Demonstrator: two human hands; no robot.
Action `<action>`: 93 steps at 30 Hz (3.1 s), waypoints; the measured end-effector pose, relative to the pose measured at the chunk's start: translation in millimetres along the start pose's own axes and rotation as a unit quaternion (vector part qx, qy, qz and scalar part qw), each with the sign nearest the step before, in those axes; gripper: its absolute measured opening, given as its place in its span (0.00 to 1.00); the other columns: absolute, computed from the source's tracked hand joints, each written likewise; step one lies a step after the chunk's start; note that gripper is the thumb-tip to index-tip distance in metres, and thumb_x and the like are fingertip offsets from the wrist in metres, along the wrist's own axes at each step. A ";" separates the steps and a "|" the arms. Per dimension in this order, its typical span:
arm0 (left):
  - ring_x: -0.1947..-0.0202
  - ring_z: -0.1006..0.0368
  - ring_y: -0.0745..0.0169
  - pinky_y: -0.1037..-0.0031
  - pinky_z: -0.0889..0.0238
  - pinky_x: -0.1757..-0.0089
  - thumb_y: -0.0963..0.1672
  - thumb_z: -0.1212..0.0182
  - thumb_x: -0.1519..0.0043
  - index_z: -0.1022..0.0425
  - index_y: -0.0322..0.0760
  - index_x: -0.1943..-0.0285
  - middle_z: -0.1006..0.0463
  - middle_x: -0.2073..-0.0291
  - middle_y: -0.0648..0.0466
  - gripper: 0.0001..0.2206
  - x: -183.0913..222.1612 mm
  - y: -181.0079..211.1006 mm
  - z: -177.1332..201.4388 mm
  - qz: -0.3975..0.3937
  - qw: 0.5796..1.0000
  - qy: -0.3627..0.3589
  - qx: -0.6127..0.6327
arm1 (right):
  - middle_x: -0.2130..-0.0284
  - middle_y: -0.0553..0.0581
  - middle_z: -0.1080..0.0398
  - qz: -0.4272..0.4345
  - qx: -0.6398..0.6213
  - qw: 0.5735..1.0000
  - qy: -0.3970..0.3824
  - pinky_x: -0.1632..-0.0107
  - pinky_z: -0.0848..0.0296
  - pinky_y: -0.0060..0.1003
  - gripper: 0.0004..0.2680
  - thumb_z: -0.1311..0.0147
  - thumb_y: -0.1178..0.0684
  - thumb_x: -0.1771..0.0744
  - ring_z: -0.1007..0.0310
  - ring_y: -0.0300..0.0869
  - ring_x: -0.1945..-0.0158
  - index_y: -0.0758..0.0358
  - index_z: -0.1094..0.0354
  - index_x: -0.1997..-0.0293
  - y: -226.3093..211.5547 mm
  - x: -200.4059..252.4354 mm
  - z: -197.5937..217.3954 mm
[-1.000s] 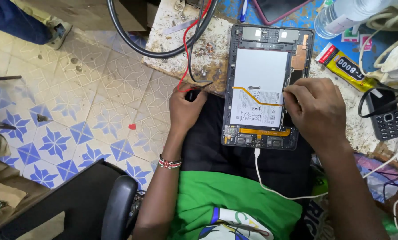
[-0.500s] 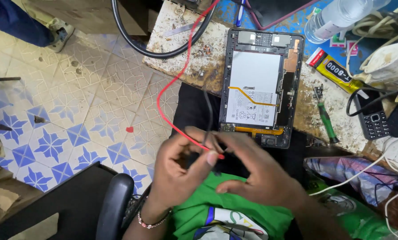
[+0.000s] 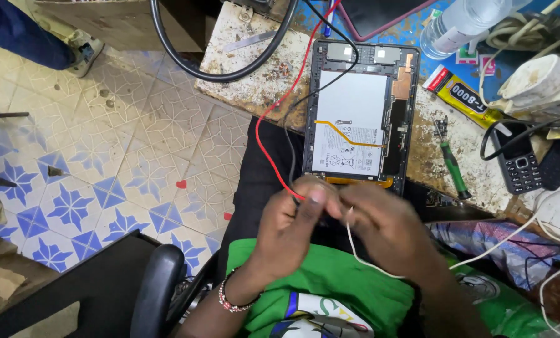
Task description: Testing and diagnosing a tablet motherboard using a multimeter and precision hand tools.
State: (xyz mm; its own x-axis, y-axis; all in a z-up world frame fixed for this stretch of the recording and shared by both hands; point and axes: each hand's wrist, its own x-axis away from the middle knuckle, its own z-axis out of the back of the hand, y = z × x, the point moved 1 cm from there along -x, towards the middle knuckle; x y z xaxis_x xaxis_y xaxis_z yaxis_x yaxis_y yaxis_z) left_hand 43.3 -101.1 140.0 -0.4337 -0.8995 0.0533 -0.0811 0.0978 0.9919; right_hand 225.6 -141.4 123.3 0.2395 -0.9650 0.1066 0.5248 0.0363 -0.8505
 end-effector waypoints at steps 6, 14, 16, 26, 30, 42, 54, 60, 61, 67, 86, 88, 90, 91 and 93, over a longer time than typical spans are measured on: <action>0.79 0.42 0.73 0.81 0.46 0.71 0.46 0.54 0.26 0.27 0.30 0.69 0.38 0.84 0.57 0.20 -5.5 -16.4 14.0 -0.003 0.980 0.143 0.141 | 0.64 0.57 0.27 0.057 0.128 0.975 0.173 0.65 0.29 0.38 0.04 0.36 0.58 0.31 0.29 0.44 0.69 0.60 0.20 0.53 56.2 -76.3 29.8; 0.82 0.48 0.73 0.79 0.40 0.72 0.45 0.53 0.27 0.26 0.28 0.69 0.48 0.88 0.60 0.19 2.2 -36.4 34.7 0.022 0.977 0.172 0.122 | 0.61 0.65 0.26 0.040 0.224 0.966 0.122 0.65 0.27 0.42 0.03 0.36 0.60 0.30 0.25 0.50 0.66 0.63 0.18 0.53 50.1 -100.5 26.6; 0.82 0.49 0.74 0.79 0.39 0.71 0.45 0.53 0.27 0.27 0.29 0.69 0.48 0.88 0.61 0.19 -0.1 -37.7 35.9 0.023 0.980 0.163 0.114 | 0.62 0.60 0.26 0.032 0.253 0.959 0.123 0.63 0.29 0.40 0.02 0.35 0.58 0.29 0.27 0.47 0.64 0.57 0.17 0.54 56.7 -99.1 29.7; 0.82 0.49 0.75 0.79 0.37 0.71 0.45 0.53 0.27 0.26 0.29 0.69 0.49 0.88 0.62 0.18 -4.5 -37.2 36.1 0.022 0.982 0.153 0.112 | 0.65 0.57 0.26 0.057 0.268 0.957 0.093 0.59 0.28 0.42 0.01 0.35 0.58 0.31 0.28 0.50 0.60 0.59 0.19 0.58 57.1 -100.8 31.5; 0.82 0.49 0.74 0.79 0.36 0.71 0.45 0.53 0.27 0.27 0.29 0.69 0.49 0.88 0.62 0.18 -3.9 -39.2 35.9 0.016 0.981 0.153 0.114 | 0.64 0.58 0.28 0.046 0.266 0.961 0.057 0.57 0.27 0.44 0.02 0.37 0.58 0.31 0.27 0.51 0.58 0.60 0.21 0.56 57.7 -104.2 33.2; 0.82 0.48 0.76 0.80 0.38 0.72 0.45 0.51 0.28 0.26 0.29 0.69 0.46 0.88 0.61 0.17 -9.3 -39.2 32.4 0.020 0.984 0.145 0.104 | 0.63 0.57 0.29 0.115 0.316 0.939 0.077 0.57 0.29 0.41 0.02 0.40 0.57 0.29 0.28 0.49 0.59 0.60 0.23 0.54 78.0 -96.0 25.9; 0.81 0.45 0.78 0.83 0.41 0.72 0.44 0.47 0.29 0.22 0.31 0.68 0.41 0.89 0.59 0.16 -9.5 -37.2 36.6 0.037 0.987 0.148 0.049 | 0.62 0.56 0.29 0.181 0.379 0.896 0.147 0.55 0.28 0.42 0.03 0.40 0.54 0.28 0.27 0.49 0.57 0.59 0.23 0.52 75.5 -57.8 29.6; 0.80 0.43 0.78 0.83 0.42 0.71 0.44 0.41 0.32 0.19 0.35 0.65 0.40 0.89 0.60 0.11 -15.3 -37.9 30.9 0.071 0.988 0.137 -0.005 | 0.62 0.54 0.28 0.168 0.412 0.880 0.163 0.54 0.26 0.42 0.02 0.36 0.54 0.30 0.25 0.48 0.57 0.56 0.22 0.54 82.3 -25.4 17.8; 0.80 0.42 0.77 0.83 0.42 0.71 0.44 0.40 0.33 0.19 0.35 0.64 0.40 0.89 0.60 0.10 -14.9 -43.0 30.1 0.075 0.987 0.139 -0.018 | 0.62 0.54 0.27 0.172 0.421 0.874 0.170 0.54 0.26 0.43 0.02 0.36 0.54 0.30 0.25 0.49 0.57 0.54 0.22 0.54 84.1 -22.4 15.6; 0.72 0.40 0.76 0.80 0.43 0.64 0.50 0.46 0.33 0.21 0.45 0.56 0.37 0.76 0.67 0.11 -5.4 -47.5 43.4 0.126 0.973 0.130 -0.144 | 0.51 0.67 0.22 0.043 0.353 0.905 0.235 0.41 0.31 0.50 0.07 0.35 0.65 0.28 0.26 0.56 0.48 0.72 0.23 0.44 58.5 21.0 37.3; 0.64 0.23 0.66 0.75 0.28 0.57 0.44 0.44 0.33 0.20 0.39 0.52 0.20 0.59 0.53 0.08 1.4 -26.8 19.7 -0.061 0.953 0.167 -0.245 | 0.57 0.68 0.22 0.074 0.168 0.921 0.343 0.52 0.25 0.43 0.06 0.39 0.66 0.28 0.24 0.51 0.56 0.75 0.24 0.46 32.3 12.6 -3.7; 0.69 0.29 0.71 0.77 0.32 0.62 0.45 0.44 0.32 0.19 0.42 0.54 0.23 0.66 0.58 0.08 4.2 -29.8 14.9 -0.034 0.967 0.146 -0.206 | 0.58 0.66 0.22 0.073 0.199 0.916 0.341 0.53 0.27 0.44 0.06 0.39 0.66 0.28 0.25 0.51 0.58 0.72 0.23 0.45 34.3 6.2 -7.3; 0.70 0.29 0.72 0.78 0.32 0.63 0.46 0.44 0.33 0.19 0.42 0.54 0.22 0.67 0.58 0.08 5.4 -31.2 14.9 -0.016 0.971 0.142 -0.191 | 0.60 0.66 0.23 0.071 0.203 0.915 0.340 0.55 0.28 0.44 0.05 0.40 0.65 0.28 0.25 0.51 0.59 0.73 0.23 0.45 36.6 5.2 -8.7; 0.71 0.29 0.73 0.79 0.32 0.64 0.47 0.44 0.33 0.18 0.42 0.55 0.21 0.67 0.59 0.09 6.0 -32.2 15.0 0.002 0.975 0.138 -0.177 | 0.61 0.65 0.24 0.069 0.206 0.915 0.340 0.57 0.29 0.44 0.05 0.40 0.64 0.27 0.26 0.51 0.61 0.73 0.23 0.46 37.9 4.7 -9.7; 0.68 0.25 0.74 0.80 0.29 0.62 0.46 0.43 0.34 0.18 0.40 0.54 0.18 0.66 0.58 0.09 2.7 -34.7 14.3 0.043 0.982 0.128 -0.134 | 0.61 0.65 0.24 0.072 0.191 0.919 0.337 0.56 0.30 0.43 0.05 0.40 0.65 0.27 0.27 0.50 0.61 0.73 0.23 0.46 32.5 5.0 -9.1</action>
State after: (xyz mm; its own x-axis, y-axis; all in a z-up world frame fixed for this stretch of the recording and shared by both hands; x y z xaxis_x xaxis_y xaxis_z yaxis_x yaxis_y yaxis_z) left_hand 32.0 -100.8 104.1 -0.1853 -0.9740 0.1306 0.1988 0.0930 0.9756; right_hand 236.4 -147.4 91.6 -0.1646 -0.8797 -0.4461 0.8065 0.1404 -0.5743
